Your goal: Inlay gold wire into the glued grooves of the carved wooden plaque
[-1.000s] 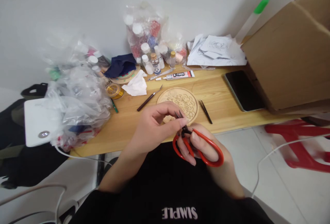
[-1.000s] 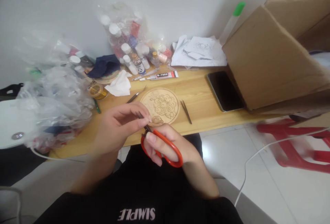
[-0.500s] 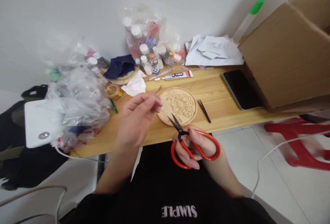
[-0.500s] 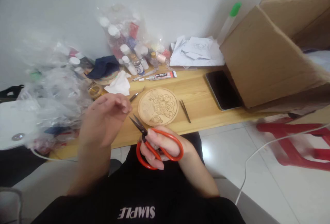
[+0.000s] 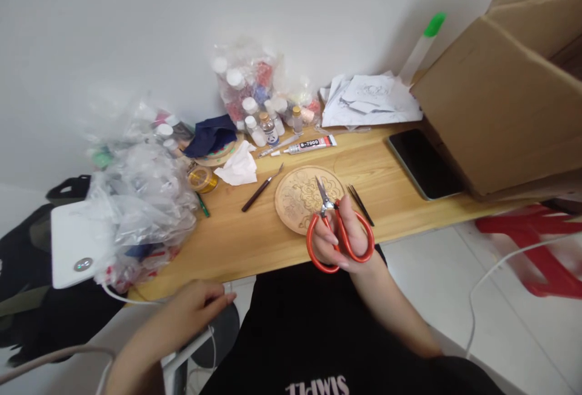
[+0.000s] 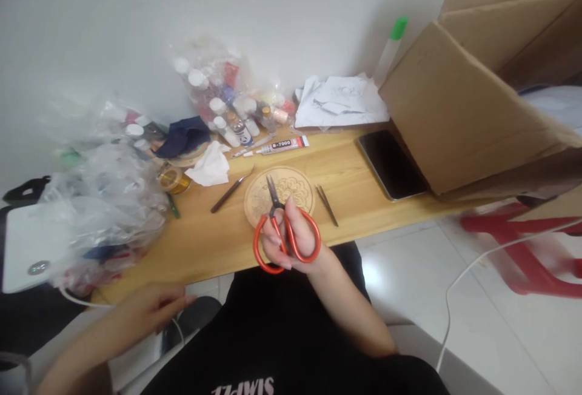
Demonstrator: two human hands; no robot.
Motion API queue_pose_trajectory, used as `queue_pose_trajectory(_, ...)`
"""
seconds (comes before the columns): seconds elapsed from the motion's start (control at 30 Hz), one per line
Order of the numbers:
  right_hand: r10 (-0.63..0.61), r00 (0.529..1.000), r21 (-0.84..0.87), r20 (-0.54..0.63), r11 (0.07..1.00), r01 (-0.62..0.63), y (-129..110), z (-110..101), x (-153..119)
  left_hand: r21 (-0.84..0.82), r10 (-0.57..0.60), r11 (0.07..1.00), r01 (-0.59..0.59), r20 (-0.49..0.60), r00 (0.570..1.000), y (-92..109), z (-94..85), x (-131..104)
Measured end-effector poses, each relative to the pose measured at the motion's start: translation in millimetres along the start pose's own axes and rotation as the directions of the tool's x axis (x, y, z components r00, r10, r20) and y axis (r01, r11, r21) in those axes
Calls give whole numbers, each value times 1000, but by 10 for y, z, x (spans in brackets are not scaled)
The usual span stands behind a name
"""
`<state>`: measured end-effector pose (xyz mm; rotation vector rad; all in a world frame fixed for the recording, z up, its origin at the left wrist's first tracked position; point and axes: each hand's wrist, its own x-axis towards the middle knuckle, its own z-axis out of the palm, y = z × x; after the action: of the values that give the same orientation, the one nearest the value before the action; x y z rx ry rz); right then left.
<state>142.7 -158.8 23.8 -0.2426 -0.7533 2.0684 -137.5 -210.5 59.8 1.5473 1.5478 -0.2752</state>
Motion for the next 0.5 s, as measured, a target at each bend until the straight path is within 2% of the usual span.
queue_pose_trajectory(0.1, -10, 995, -45, -104, 999, 5, 6, -5, 24, 84, -111, 991, 108, 28, 993, -89, 150, -50)
queue_pose_trajectory(0.2, 21, 994, -60, -111, 998, -27, -19, -35, 42, 170, -226, 961, 219, 25, 974, -168, 259, -12)
queue_pose_trajectory(0.27, 18, 991, -83, -134, 996, -29, -45, -58, 40, 205, -261, 947, 247, 43, 964, -198, 292, 38)
queue_pose_trajectory(0.37, -41, 970, -158, -242, 987, 3, -77, -84, 13, 209, -216, 957, 203, 41, 976, -196, 285, 100)
queue_pose_trajectory(0.43, -111, 932, -229, -346, 973, 31, -94, -93, -5, 180, -153, 973, 142, 48, 987, -167, 252, 111)
queue_pose_trajectory(0.5, -172, 887, -296, -428, 954, 43, -116, -100, -9, 75, -87, 994, 80, 97, 991, -116, 204, 99)
